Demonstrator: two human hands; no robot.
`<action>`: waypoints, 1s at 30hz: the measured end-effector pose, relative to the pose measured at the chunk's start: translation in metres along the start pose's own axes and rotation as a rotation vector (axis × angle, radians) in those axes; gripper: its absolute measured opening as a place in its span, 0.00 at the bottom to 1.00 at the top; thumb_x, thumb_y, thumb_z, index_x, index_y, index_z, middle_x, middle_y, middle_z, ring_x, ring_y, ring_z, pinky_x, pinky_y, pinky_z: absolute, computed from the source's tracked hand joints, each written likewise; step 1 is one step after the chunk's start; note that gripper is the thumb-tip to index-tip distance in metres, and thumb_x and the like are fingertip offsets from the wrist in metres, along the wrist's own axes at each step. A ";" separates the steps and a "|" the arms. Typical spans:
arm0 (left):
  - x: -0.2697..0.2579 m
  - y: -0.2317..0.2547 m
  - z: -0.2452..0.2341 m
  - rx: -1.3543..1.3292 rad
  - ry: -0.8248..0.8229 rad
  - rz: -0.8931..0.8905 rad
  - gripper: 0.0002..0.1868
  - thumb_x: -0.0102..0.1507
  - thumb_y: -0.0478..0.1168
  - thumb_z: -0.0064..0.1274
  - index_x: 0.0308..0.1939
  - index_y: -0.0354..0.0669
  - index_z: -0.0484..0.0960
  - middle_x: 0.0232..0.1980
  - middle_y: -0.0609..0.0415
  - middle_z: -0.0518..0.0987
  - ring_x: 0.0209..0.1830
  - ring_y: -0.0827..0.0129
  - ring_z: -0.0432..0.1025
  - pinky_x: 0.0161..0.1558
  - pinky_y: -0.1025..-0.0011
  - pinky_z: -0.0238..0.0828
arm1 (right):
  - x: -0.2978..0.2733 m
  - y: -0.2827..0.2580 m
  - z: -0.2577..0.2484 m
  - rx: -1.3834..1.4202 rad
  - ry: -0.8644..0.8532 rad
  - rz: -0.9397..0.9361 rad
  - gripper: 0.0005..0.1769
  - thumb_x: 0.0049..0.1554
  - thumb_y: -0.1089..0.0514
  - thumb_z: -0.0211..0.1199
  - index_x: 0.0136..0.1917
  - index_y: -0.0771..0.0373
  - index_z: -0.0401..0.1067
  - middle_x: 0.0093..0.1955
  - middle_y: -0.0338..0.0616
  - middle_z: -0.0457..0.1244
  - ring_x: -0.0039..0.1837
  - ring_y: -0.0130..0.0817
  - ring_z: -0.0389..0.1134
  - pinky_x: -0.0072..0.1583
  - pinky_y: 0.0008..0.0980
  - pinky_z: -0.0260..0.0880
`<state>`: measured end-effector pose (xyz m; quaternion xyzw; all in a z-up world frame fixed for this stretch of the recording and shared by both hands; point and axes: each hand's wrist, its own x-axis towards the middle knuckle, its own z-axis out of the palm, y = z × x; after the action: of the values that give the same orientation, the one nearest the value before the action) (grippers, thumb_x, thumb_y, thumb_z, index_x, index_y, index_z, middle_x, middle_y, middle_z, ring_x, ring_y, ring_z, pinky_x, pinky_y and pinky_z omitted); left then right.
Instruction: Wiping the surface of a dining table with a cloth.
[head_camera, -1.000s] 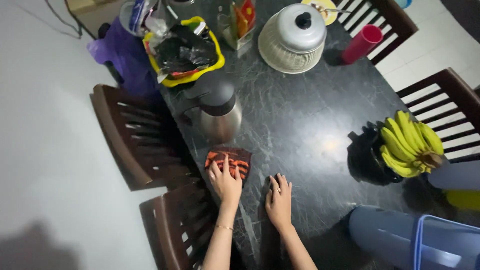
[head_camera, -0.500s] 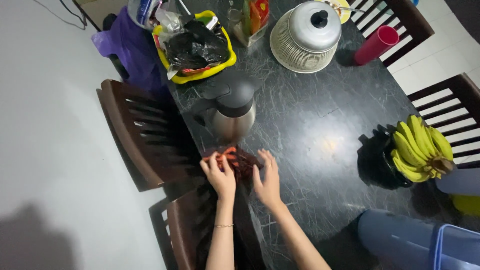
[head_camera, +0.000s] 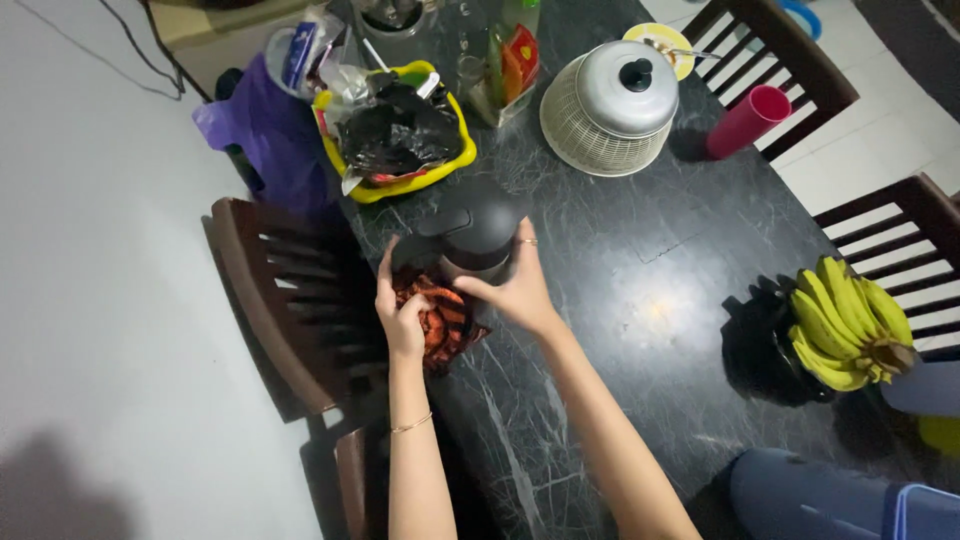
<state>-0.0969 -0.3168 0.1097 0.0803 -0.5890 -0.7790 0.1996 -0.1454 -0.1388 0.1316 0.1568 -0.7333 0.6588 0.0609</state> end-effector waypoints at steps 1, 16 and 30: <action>0.000 -0.010 -0.002 -0.002 -0.006 0.001 0.42 0.51 0.27 0.42 0.73 0.36 0.67 0.73 0.49 0.71 0.65 0.64 0.70 0.55 0.70 0.72 | 0.004 -0.017 0.004 -0.002 0.006 -0.003 0.70 0.46 0.51 0.82 0.83 0.65 0.34 0.83 0.56 0.44 0.84 0.48 0.45 0.80 0.40 0.44; -0.041 0.008 0.048 -0.015 -0.049 -0.017 0.38 0.49 0.25 0.43 0.66 0.36 0.68 0.54 0.53 0.75 0.51 0.65 0.72 0.57 0.73 0.69 | -0.024 -0.102 -0.022 -0.183 0.348 0.070 0.43 0.39 0.51 0.83 0.63 0.64 0.67 0.58 0.47 0.68 0.59 0.39 0.72 0.63 0.37 0.72; -0.111 -0.001 0.172 -0.157 -0.397 -0.248 0.32 0.52 0.25 0.42 0.62 0.39 0.72 0.53 0.50 0.75 0.50 0.62 0.72 0.54 0.67 0.73 | -0.103 -0.102 -0.147 -0.324 0.761 0.153 0.43 0.38 0.51 0.82 0.62 0.64 0.68 0.56 0.46 0.70 0.57 0.37 0.73 0.60 0.36 0.72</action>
<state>-0.0583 -0.1198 0.1471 -0.0184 -0.5401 -0.8413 -0.0115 -0.0337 0.0129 0.2156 -0.1640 -0.7621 0.5487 0.3021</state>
